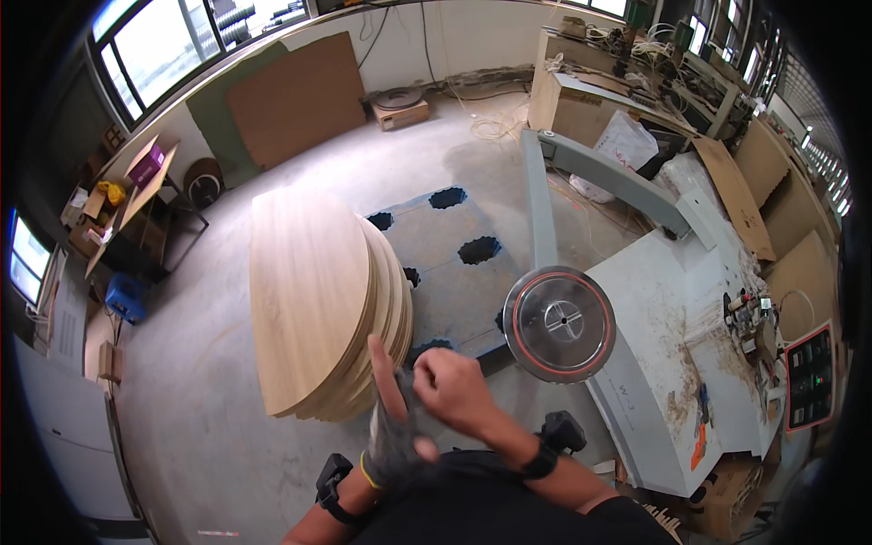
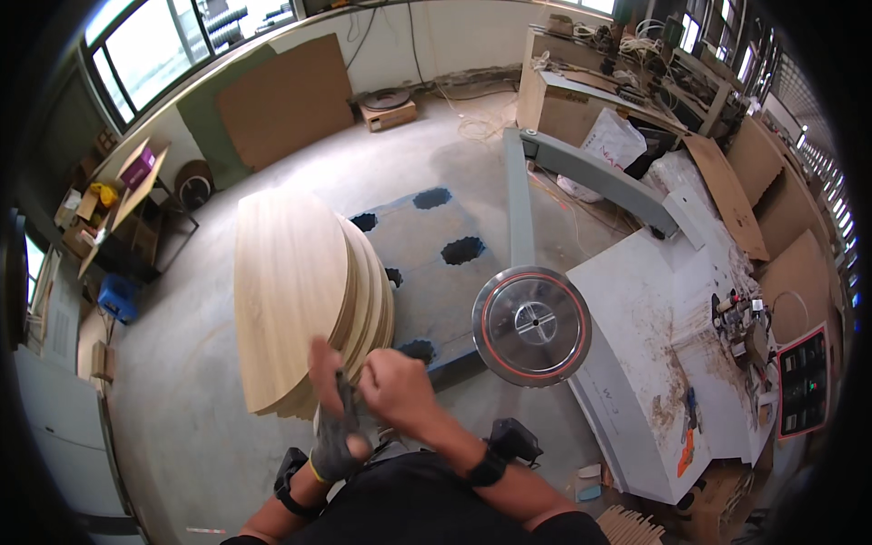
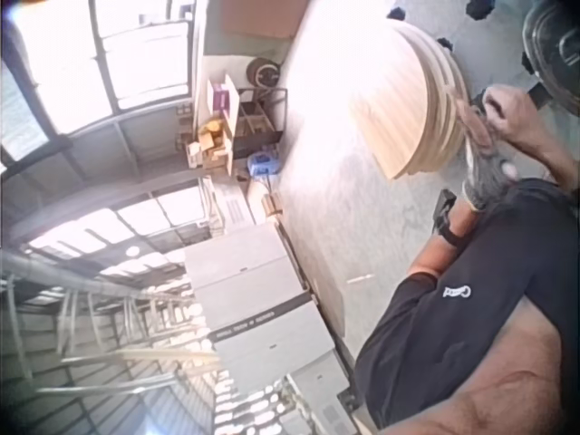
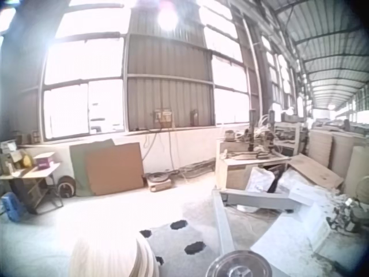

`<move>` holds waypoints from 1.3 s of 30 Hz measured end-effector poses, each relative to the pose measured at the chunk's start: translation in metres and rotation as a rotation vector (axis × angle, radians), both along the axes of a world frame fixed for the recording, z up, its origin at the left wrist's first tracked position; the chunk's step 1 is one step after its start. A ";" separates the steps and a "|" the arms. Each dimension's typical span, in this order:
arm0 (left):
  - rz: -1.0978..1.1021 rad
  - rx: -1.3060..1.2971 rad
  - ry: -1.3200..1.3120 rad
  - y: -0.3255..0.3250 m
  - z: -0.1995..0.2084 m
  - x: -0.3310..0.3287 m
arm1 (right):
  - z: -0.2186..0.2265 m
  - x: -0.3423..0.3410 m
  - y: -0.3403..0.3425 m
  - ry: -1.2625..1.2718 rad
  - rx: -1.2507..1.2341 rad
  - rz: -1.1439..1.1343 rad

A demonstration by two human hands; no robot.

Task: Moving wooden semi-circle furniture components to an industrial edge-processing or sanding machine and returning them to a pallet.

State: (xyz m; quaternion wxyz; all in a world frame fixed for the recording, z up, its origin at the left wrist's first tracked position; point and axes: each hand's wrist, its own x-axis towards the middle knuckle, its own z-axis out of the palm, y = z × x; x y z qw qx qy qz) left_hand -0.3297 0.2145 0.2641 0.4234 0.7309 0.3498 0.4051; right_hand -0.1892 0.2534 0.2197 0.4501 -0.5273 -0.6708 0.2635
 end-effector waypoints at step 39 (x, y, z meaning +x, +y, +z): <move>-0.114 -0.573 -1.015 -0.004 0.016 -0.006 | 0.026 0.006 0.005 -0.149 0.124 -0.114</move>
